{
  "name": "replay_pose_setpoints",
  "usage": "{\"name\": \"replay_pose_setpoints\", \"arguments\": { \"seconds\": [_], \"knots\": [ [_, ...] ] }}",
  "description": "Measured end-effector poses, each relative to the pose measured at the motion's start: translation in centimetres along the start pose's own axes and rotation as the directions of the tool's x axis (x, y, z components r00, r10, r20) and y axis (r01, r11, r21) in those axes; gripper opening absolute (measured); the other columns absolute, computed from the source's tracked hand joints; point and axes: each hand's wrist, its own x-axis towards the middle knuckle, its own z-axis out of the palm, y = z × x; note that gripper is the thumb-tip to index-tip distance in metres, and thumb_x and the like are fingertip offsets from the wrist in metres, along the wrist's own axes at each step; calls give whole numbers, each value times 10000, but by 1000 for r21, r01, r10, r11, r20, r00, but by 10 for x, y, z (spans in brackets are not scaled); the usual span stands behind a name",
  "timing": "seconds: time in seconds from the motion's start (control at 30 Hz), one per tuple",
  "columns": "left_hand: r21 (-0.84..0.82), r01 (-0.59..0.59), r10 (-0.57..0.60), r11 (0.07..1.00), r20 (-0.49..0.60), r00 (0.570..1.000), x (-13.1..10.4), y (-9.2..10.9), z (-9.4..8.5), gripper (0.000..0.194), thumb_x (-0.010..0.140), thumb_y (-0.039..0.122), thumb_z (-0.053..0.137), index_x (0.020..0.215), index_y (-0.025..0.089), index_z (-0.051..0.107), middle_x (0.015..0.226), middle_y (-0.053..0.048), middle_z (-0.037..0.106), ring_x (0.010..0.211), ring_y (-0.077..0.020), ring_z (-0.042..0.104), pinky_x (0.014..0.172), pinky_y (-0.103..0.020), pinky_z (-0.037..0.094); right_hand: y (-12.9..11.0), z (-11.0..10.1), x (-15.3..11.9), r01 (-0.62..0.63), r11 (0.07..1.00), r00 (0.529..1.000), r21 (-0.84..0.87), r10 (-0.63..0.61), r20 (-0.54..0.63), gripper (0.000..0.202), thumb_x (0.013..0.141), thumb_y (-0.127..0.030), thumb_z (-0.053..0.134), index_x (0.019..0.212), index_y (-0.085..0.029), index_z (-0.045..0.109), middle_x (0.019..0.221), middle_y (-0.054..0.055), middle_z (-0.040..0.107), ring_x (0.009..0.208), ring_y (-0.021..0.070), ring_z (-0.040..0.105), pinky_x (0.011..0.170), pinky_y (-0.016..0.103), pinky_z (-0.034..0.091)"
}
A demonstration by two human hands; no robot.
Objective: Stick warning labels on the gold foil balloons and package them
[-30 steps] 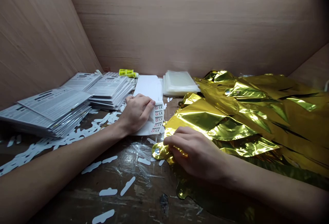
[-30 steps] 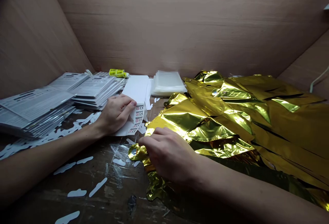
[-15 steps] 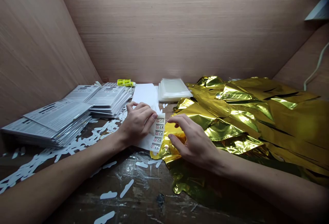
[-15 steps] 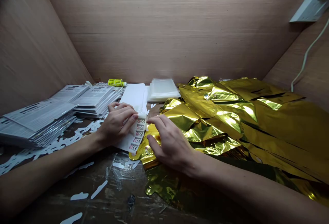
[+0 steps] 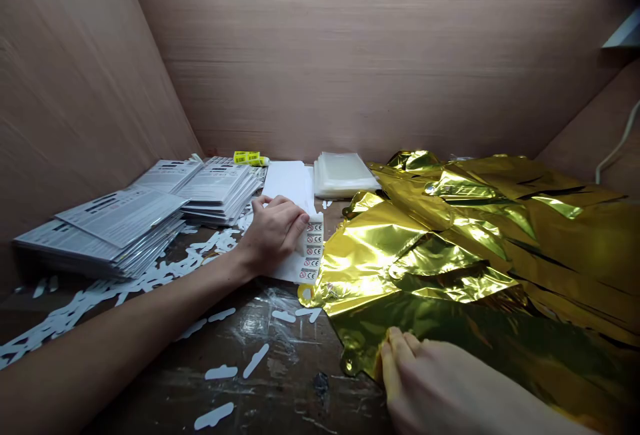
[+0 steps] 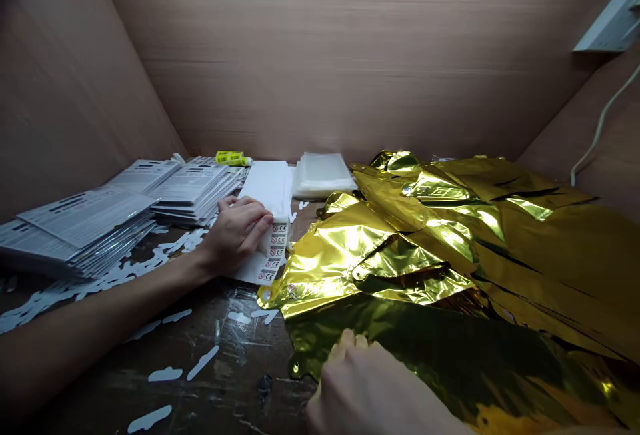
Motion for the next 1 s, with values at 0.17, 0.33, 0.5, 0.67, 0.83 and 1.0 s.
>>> {"name": "replay_pose_setpoints", "arguments": {
  "seconds": [0.17,0.33,0.5,0.67,0.83,1.0],
  "knots": [
    [-27,-2,2,1000,2,1000,0,2,-1,320,1037,298,418,835,188,640,914,-63,761,975,-247,644,980,-489,268,-13,7,6,43,999,999,-11,-43,21,274,590,32,661,592,-238,711,467,23,628,331,214,542,351,382,256],
    [-45,23,-22,999,13,1000,1,1,-2,328,1034,306,413,831,186,642,911,-67,763,975,-251,642,961,-487,270,11,-3,13,-126,967,992,220,127,8,260,576,-4,675,469,-217,570,402,9,529,290,116,334,353,339,149],
    [-60,51,-50,997,12,999,2,-2,-2,335,1028,305,414,823,182,648,883,-53,752,944,-248,636,941,-477,278,54,-15,14,-225,878,972,421,234,32,214,672,-16,598,618,-199,694,541,4,615,453,103,370,460,272,242],
    [-77,62,-63,995,-5,998,3,-4,-1,346,1025,308,417,799,178,645,858,-47,742,926,-241,635,926,-471,280,73,-26,14,-385,707,922,593,323,213,81,751,-184,722,681,-202,760,530,-50,548,515,89,362,494,235,283],
    [-81,60,-62,995,-15,998,2,-7,0,345,1030,316,426,813,185,659,862,-42,744,940,-241,639,930,-475,279,79,-19,10,-449,520,852,726,495,172,549,492,-448,970,481,-183,490,451,-88,365,479,76,268,425,252,184],
    [-75,123,-129,990,-72,989,4,-8,-1,352,1026,343,429,855,186,693,891,-60,744,962,-257,645,925,-485,285,110,-13,11,-300,421,881,856,467,79,659,599,-581,905,543,-209,365,527,-89,308,503,75,258,454,247,175]
  ]
}}
